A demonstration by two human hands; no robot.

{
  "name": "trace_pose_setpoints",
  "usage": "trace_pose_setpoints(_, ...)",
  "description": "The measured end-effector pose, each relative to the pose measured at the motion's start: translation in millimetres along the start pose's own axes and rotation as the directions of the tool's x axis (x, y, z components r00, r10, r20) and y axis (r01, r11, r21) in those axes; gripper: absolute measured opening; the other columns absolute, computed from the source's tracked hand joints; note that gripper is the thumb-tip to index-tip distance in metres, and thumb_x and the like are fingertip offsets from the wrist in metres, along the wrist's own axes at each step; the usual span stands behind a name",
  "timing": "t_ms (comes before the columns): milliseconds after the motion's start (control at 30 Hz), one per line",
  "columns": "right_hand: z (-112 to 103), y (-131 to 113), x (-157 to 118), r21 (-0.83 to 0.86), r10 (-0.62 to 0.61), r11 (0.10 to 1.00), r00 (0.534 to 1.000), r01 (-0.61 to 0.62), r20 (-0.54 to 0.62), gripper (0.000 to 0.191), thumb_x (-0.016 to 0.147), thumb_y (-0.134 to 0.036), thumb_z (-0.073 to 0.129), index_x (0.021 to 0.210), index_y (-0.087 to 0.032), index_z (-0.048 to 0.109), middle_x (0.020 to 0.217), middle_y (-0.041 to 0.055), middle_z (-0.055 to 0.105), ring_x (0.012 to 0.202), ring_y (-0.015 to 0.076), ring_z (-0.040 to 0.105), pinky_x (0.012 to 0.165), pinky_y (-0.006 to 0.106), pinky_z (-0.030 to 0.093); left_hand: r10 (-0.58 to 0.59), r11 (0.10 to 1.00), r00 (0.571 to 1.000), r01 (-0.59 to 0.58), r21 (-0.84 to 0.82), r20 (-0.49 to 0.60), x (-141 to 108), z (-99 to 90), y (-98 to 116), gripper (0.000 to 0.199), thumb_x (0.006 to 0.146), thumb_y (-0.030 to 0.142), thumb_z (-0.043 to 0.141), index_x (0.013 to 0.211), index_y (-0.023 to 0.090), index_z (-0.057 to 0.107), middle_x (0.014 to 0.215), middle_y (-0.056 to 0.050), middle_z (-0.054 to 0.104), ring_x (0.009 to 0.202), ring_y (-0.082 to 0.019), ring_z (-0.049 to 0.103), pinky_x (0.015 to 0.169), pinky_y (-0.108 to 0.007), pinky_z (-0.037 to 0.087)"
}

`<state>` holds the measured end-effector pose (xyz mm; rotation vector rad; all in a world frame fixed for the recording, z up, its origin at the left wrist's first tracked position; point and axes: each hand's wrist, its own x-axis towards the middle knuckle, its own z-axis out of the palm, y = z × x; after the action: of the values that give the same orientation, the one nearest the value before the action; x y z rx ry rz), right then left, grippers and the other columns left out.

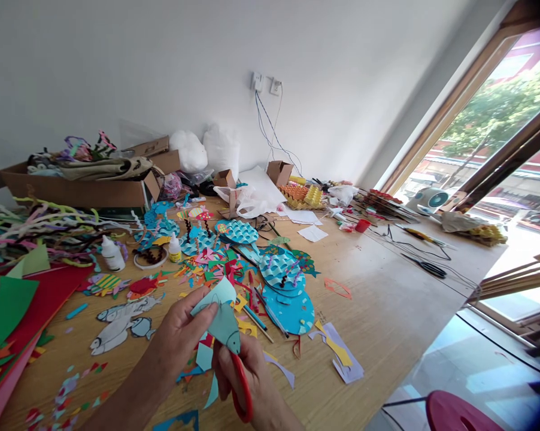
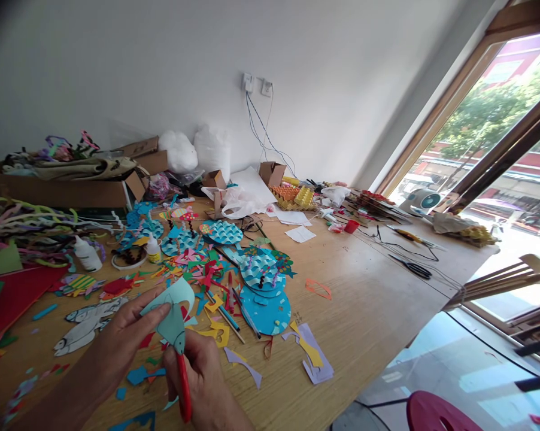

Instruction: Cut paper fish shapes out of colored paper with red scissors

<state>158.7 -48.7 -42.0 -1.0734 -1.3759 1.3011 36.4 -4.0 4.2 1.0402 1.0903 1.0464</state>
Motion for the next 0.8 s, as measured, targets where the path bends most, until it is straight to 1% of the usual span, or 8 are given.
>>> trace_pose_setpoints(133,1.1,3.6,0.9,-0.003,0.007,1.0,1.0,-0.007,-0.017,0.056,0.087,-0.062,0.043,0.052,-0.018,0.04,0.043,-0.0047,0.042,0.039,0.0059,0.035,0.042,0.018,0.03,0.001,1.0,1.0,-0.001,-0.003,0.009,-0.7,0.4,1.5,0.024,0.069,0.037,0.067,0.087,0.02,0.066,0.05,0.007,0.054,0.049,-0.013,0.049,0.048,-0.022,0.037)
trace_pose_setpoints(233,1.7,6.7,1.5,0.001,0.003,1.0,1.0,-0.003,-0.023,0.057,0.086,-0.063,0.043,0.051,-0.018,0.039,0.042,-0.0049,0.041,0.038,0.0057,0.034,0.041,0.018,0.029,0.018,1.0,0.999,-0.017,-0.015,0.033,-1.0,0.8,1.9,0.017,0.071,0.036,0.065,0.08,0.02,0.066,0.05,0.008,0.052,0.047,-0.012,0.046,0.048,-0.022,0.038)
trace_pose_setpoints(300,1.7,8.3,1.4,0.001,-0.005,1.0,1.0,0.005,-0.022,0.057,0.086,-0.063,0.042,0.051,-0.019,0.04,0.041,-0.0048,0.041,0.038,0.0059,0.034,0.041,0.018,0.029,0.003,0.999,0.999,-0.002,-0.032,0.043,-1.2,1.0,1.9,0.015,0.071,0.034,0.066,0.077,0.021,0.066,0.05,0.008,0.051,0.048,-0.012,0.047,0.049,-0.021,0.038)
trace_pose_setpoints(400,1.2,9.0,0.8,-0.007,-0.021,1.0,1.0,0.021,-0.021,0.057,0.087,-0.063,0.041,0.052,-0.019,0.04,0.042,-0.0045,0.041,0.038,0.0059,0.034,0.041,0.018,0.028,-0.022,0.998,0.999,0.023,-0.065,0.024,-1.1,0.9,1.0,0.02,0.068,0.031,0.068,0.085,0.02,0.067,0.053,0.007,0.056,0.05,-0.012,0.049,0.05,-0.022,0.04)
trace_pose_setpoints(467,0.9,8.4,0.5,-0.009,-0.037,0.999,0.999,0.037,-0.021,0.057,0.088,-0.062,0.041,0.051,-0.018,0.039,0.042,-0.0046,0.04,0.038,0.0056,0.033,0.041,0.018,0.028,-0.034,0.996,0.998,0.038,-0.086,0.044,-0.6,0.6,0.1,0.026,0.069,0.032,0.069,0.091,0.02,0.068,0.055,0.007,0.059,0.051,-0.013,0.05,0.053,-0.022,0.042)
trace_pose_setpoints(633,1.4,5.7,0.7,-0.012,-0.055,0.998,0.998,0.055,-0.028,0.057,0.088,-0.061,0.041,0.05,-0.018,0.038,0.041,-0.0047,0.039,0.037,0.0053,0.033,0.039,0.018,0.027,-0.059,0.99,0.998,0.063,-0.129,0.031,0.6,-0.7,-0.4,0.035,0.07,0.035,0.069,0.101,0.019,0.067,0.067,0.004,0.065,0.064,-0.015,0.056,0.064,-0.024,0.047)
trace_pose_setpoints(700,2.4,4.1,0.7,-0.004,-0.032,0.999,0.999,0.032,-0.026,0.056,0.087,-0.062,0.042,0.052,-0.019,0.039,0.042,-0.005,0.039,0.037,0.0052,0.033,0.039,0.017,0.028,-0.067,0.987,0.996,0.074,-0.143,0.053,0.5,-1.2,0.2,0.035,0.071,0.034,0.07,0.101,0.018,0.068,0.066,0.004,0.066,0.064,-0.015,0.057,0.064,-0.023,0.047)
trace_pose_setpoints(800,3.9,1.2,0.6,0.026,0.019,1.0,1.0,-0.018,-0.024,0.052,0.083,-0.063,0.048,0.057,-0.019,0.042,0.044,-0.0058,0.039,0.037,0.0055,0.034,0.038,0.017,0.03,-0.081,0.983,0.991,0.097,-0.155,0.11,0.2,-1.7,0.3,0.032,0.072,0.033,0.069,0.1,0.019,0.069,0.063,0.003,0.065,0.061,-0.014,0.057,0.059,-0.021,0.047)
